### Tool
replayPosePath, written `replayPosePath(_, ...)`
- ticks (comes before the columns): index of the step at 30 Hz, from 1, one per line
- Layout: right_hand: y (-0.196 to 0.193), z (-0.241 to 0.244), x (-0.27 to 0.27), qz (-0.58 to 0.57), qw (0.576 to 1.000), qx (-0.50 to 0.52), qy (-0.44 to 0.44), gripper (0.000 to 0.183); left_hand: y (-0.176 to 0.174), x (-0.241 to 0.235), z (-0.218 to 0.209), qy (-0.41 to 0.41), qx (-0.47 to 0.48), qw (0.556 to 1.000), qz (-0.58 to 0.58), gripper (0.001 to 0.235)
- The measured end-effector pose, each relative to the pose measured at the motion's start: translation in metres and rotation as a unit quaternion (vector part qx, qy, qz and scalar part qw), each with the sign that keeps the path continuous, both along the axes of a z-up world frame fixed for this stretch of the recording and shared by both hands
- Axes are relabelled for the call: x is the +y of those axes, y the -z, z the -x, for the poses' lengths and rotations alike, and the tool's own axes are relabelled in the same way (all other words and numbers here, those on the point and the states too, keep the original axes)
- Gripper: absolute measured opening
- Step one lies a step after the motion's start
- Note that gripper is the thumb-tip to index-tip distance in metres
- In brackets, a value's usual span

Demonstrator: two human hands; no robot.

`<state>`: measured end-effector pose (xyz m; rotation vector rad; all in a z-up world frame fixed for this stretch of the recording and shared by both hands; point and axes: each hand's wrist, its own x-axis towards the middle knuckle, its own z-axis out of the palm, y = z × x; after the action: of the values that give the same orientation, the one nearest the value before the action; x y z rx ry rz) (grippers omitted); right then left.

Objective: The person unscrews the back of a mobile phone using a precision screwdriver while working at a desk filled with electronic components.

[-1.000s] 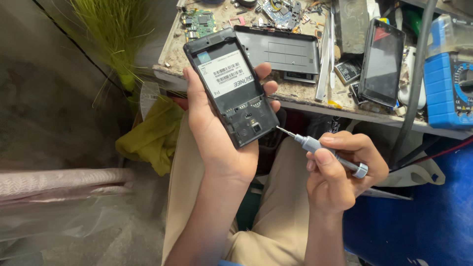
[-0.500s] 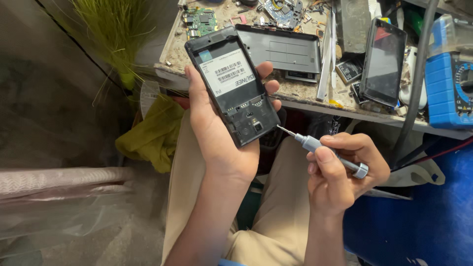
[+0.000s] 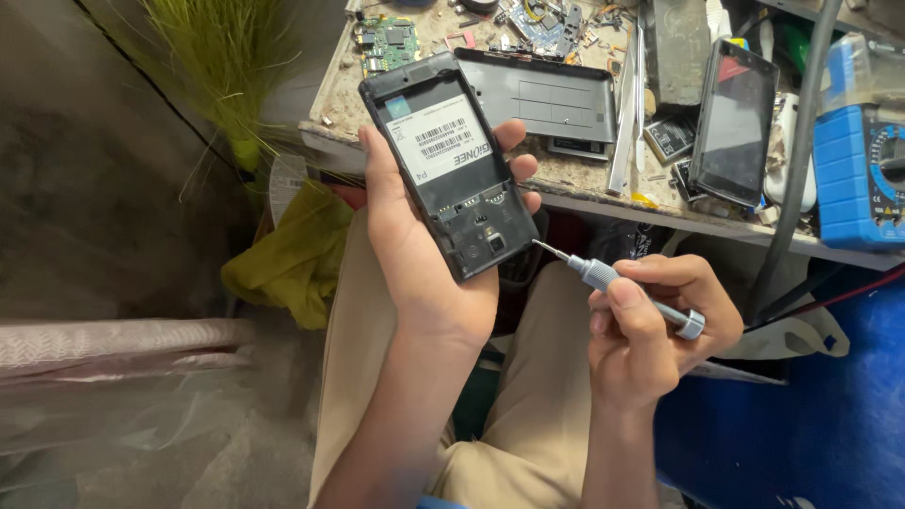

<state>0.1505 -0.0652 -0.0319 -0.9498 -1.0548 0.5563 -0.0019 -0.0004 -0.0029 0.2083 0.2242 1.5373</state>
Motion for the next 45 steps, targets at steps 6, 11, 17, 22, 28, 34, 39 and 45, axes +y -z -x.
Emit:
replayPosePath(6, 0.002, -0.001, -0.001, -0.005, 1.000, 0.000, 0.005, 0.011, 0.000, 0.000, 0.000, 0.000, 0.004, 1.000, 0.007, 0.066)
replayPosePath(11, -0.006, 0.003, -0.005, 0.004, 0.999, -0.033, 0.012, 0.009, 0.000, 0.000, 0.000, -0.003, 0.009, 1.000, 0.005, 0.066)
replayPosePath(17, -0.041, 0.009, -0.016, 0.128, 0.970, -0.197, 0.067, 0.009, 0.002, 0.000, -0.009, -0.023, 0.068, 0.997, 0.008, 0.068)
replayPosePath(22, -0.067, 0.012, -0.020, 0.197, 0.943, -0.255, 0.081, 0.010, 0.006, 0.001, -0.020, -0.031, 0.105, 0.994, -0.008, 0.069)
replayPosePath(28, -0.085, 0.007, -0.015, 0.180, 0.902, -0.385, 0.074, 0.011, 0.007, 0.002, -0.023, -0.045, 0.142, 0.989, -0.027, 0.068)
replayPosePath(34, -0.095, 0.003, -0.014, 0.262, 0.876, -0.401, 0.060, 0.017, 0.006, 0.000, -0.026, -0.052, 0.157, 0.986, -0.023, 0.068)
replayPosePath(39, -0.098, -0.003, -0.016, 0.269, 0.879, -0.393, 0.024, 0.021, 0.004, -0.001, -0.024, -0.044, 0.147, 0.988, -0.022, 0.067)
replayPosePath(45, -0.101, -0.007, -0.018, 0.247, 0.879, -0.406, 0.026, 0.022, 0.004, -0.003, -0.023, -0.030, 0.138, 0.990, -0.020, 0.068)
